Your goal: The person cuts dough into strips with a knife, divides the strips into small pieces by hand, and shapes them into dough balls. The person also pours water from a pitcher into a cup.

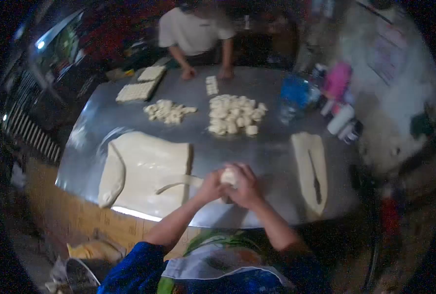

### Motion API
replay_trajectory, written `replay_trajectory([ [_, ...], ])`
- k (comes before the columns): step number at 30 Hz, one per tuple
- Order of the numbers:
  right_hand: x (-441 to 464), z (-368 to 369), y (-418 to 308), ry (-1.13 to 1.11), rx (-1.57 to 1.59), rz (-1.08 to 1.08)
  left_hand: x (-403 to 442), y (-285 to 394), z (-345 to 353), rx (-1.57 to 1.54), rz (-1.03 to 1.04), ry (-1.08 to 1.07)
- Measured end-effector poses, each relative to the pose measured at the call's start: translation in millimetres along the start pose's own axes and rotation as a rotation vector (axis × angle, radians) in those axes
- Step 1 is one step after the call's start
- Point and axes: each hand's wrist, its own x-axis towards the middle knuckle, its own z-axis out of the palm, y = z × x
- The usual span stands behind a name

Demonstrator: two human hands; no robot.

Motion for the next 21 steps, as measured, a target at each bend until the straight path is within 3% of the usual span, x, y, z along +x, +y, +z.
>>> replay_trajectory([
  [4,-44.2,12.7,69.5,0.008,-0.065,0.210,-15.6,-6.6,26.7,0.335,-0.113,-0.206],
  [6,-42.9,8.3,105.5,-0.128,-0.151,0.443,-15.4,16.2,28.2,0.430,-0.108,-0.314],
  [8,-56.0,7.8,118.0,-0.283,-0.213,0.700,-27.6,34.1,33.6,-0.056,0.144,-0.303],
  [9,-58.4,5.8,118.9,-0.287,-0.213,0.700,-29.4,32.3,35.6,-0.122,0.029,-0.222],
  [10,-51.1,6.5,121.7,-0.220,-0.151,0.532,-23.3,26.7,33.7,-0.180,-0.073,-0.128],
  [11,-49.7,10.4,115.2,-0.156,-0.080,0.379,-20.5,4.5,32.0,-0.174,-0.077,-0.122],
  [14,-41.8,4.9,92.4,-0.030,0.054,0.072,-7.1,-47.7,34.5,0.210,0.092,0.257],
  [18,-18.5,-22.7,27.0,-0.416,0.102,0.426,2.3,-42.9,23.3,0.179,0.304,0.218],
  [19,-19.0,-16.0,29.2,-0.415,0.106,0.421,1.0,-42.8,19.3,0.180,0.338,0.214],
  [21,-26.8,-0.5,48.2,-0.298,0.077,0.223,-10.7,-46.8,25.6,0.095,0.096,0.097],
])
